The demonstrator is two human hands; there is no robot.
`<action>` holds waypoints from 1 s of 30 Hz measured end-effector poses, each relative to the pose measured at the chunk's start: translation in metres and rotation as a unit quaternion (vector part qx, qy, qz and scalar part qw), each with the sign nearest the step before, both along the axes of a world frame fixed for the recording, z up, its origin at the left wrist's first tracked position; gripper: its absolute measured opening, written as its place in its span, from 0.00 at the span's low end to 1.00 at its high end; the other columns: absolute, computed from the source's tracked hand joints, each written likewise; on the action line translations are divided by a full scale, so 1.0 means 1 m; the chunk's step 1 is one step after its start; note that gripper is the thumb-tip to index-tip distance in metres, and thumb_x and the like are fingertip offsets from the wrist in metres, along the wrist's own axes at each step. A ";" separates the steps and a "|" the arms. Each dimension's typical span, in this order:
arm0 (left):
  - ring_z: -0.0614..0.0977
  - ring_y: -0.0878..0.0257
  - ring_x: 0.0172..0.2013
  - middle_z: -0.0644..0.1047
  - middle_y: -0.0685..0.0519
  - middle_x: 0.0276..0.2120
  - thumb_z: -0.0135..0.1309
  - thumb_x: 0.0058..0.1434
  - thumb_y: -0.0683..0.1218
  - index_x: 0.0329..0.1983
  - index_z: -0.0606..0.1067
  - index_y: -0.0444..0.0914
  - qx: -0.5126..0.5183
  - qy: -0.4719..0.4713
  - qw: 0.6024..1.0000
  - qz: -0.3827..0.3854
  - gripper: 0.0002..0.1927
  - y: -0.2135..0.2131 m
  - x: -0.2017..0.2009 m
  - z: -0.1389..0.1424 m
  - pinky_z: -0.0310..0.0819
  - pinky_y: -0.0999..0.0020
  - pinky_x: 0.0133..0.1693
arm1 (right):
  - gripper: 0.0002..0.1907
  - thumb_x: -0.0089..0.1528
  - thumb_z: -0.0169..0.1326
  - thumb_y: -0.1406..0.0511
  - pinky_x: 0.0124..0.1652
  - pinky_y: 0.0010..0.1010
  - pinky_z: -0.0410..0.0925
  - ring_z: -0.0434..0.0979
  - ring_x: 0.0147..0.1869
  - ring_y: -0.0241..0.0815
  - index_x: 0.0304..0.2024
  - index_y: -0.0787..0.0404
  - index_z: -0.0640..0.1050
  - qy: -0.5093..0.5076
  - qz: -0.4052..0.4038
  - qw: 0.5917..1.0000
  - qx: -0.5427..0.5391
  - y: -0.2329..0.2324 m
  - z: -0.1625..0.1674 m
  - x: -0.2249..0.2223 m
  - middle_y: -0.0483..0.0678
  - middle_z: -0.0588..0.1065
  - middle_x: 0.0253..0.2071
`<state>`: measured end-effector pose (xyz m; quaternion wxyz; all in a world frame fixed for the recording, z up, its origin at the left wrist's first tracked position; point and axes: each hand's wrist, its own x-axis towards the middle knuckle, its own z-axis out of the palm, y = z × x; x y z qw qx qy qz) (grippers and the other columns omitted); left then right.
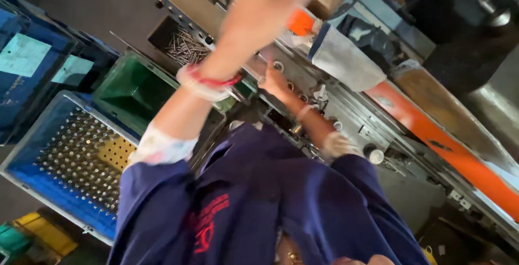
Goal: The person repeatedly picks small metal fasteners from a perforated tray and a green bin, then inserts them into a machine using a T-handle tool. The person operates a lever to process each fastener and returns the tool to the bin, continuing the cycle.
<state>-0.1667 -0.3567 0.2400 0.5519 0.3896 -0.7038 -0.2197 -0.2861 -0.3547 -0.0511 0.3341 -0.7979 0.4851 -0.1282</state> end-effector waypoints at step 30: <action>0.61 0.77 0.17 0.65 0.64 0.16 0.60 0.69 0.49 0.23 0.74 0.37 0.321 0.261 0.853 0.318 0.19 0.144 0.112 -0.215 0.46 0.75 0.19 | 0.18 0.72 0.48 0.56 0.20 0.23 0.49 0.52 0.18 0.25 0.32 0.59 0.72 -0.501 -0.029 0.738 0.450 0.091 0.027 0.102 0.33 0.57 0.18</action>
